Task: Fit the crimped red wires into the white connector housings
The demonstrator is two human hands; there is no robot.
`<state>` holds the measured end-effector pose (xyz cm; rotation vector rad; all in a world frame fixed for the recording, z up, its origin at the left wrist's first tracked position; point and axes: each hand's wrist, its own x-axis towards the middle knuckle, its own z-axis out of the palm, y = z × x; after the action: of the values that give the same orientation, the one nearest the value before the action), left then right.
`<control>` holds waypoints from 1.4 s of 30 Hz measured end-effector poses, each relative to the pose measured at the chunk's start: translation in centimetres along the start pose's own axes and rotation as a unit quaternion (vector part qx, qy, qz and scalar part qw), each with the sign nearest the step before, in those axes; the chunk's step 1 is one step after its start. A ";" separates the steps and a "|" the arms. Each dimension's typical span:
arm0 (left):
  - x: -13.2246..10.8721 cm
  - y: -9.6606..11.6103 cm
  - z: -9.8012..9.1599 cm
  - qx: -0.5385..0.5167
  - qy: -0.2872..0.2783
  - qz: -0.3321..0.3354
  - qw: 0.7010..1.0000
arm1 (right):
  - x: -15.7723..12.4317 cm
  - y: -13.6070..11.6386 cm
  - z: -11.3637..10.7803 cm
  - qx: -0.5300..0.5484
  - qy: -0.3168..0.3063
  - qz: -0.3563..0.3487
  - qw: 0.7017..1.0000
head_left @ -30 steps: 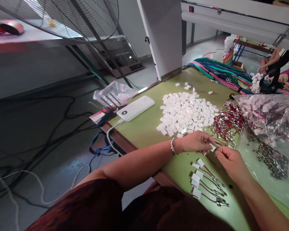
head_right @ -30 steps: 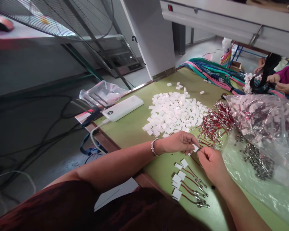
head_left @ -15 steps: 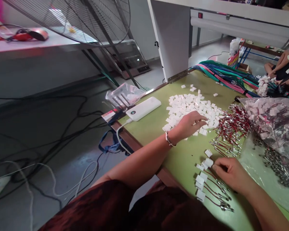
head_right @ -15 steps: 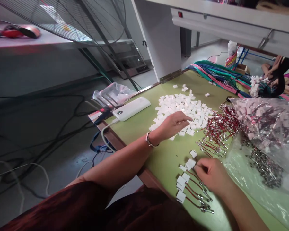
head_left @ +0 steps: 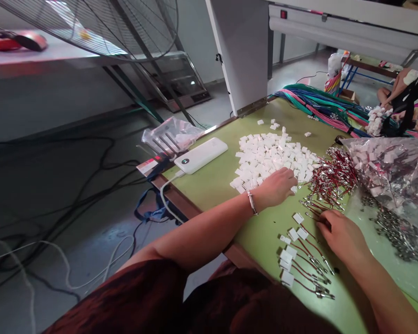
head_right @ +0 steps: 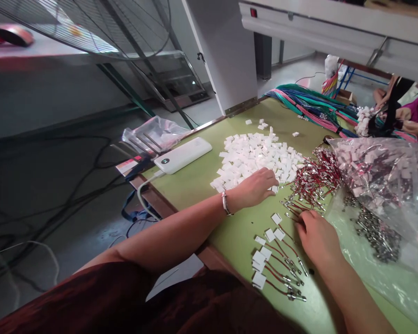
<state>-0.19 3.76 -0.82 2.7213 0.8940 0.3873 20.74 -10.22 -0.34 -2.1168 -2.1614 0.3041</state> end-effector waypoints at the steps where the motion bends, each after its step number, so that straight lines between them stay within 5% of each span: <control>1: 0.0 0.0 0.1 -0.005 0.001 0.007 1.000 | 0.0 -0.2 0.2 -0.013 0.001 -0.001 1.000; 7: 0.0 0.5 0.4 -0.017 -0.003 0.028 0.999 | 0.0 -0.5 0.4 -0.011 0.025 -0.015 1.000; 11: -0.2 0.8 0.1 -0.054 0.014 0.009 0.998 | 0.1 -0.3 -0.3 0.124 0.065 0.003 0.990; 15: -0.3 0.8 -0.3 -0.192 0.050 -0.024 0.980 | 0.1 -0.6 -0.9 0.302 0.036 0.039 0.952; 18: -0.5 1.3 -0.3 -0.362 0.042 -0.083 0.928 | 0.1 -1.2 -1.2 0.392 0.013 0.065 0.918; 25: -0.8 3.1 0.5 -0.682 -0.065 -0.155 0.712 | -0.3 -2.1 -1.6 0.402 0.039 0.076 0.912; 30: -0.7 3.2 0.9 -0.731 -0.061 -0.162 0.660 | -0.5 -2.2 -1.6 0.456 -0.021 0.074 0.887; 35: -0.9 2.9 0.6 -0.726 -0.094 -0.145 0.666 | -0.5 -2.2 -1.3 0.492 -0.080 0.076 0.864; 42: -0.9 3.2 0.5 -0.625 -0.108 -0.108 0.766 | -0.3 -2.0 -1.3 0.419 -0.084 0.075 0.901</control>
<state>0.97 0.63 -0.40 1.3631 0.5272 0.3954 19.08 -10.48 1.34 -1.7518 -1.4828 1.2110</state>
